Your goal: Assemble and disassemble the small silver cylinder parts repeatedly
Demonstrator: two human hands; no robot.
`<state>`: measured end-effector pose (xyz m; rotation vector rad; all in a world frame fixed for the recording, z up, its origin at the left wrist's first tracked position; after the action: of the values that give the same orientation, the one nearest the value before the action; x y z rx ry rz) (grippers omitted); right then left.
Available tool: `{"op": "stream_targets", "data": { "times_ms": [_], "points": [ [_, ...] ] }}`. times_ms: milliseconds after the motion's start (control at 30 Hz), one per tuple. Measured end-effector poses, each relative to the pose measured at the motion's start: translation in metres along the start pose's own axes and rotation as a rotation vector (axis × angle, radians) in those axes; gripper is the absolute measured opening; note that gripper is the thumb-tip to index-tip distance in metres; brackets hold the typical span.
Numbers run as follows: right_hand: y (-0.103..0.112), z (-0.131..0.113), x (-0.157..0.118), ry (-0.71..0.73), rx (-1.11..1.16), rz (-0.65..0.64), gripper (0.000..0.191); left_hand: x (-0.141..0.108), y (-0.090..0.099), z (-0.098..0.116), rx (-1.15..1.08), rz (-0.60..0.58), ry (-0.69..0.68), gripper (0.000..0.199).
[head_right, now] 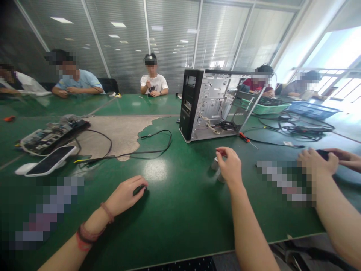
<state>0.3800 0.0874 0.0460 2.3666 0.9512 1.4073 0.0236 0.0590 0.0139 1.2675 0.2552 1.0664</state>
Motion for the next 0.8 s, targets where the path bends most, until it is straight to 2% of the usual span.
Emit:
{"op": "stream_targets", "data": {
  "times_ms": [100,200,600,800],
  "points": [
    [0.003,0.027,0.002,-0.052,-0.089,-0.022,0.02,0.0,-0.001,0.0,-0.003,-0.006,-0.001,0.016],
    [-0.002,0.038,-0.003,-0.078,-0.135,-0.093,0.02,0.001,-0.002,0.0,-0.004,-0.006,0.0,0.016],
    [-0.019,0.053,-0.01,-0.135,-0.208,-0.205,0.023,0.0,-0.001,0.003,-0.003,-0.003,-0.025,0.015],
    [-0.007,0.06,-0.005,-0.233,-0.081,-0.151,0.036,-0.002,-0.001,0.001,-0.018,0.003,-0.003,0.016]
  ]
}}
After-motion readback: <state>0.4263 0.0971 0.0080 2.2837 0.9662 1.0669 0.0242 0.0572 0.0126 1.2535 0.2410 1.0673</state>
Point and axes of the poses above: each hand's wrist, its own x-axis towards the middle knuckle, its own y-axis out of the back of the hand, z = x × y, the point moved 7 cm from there along x, towards the middle knuckle, and after that the axes turned 9 degrees about z, right-handed, at the moved point
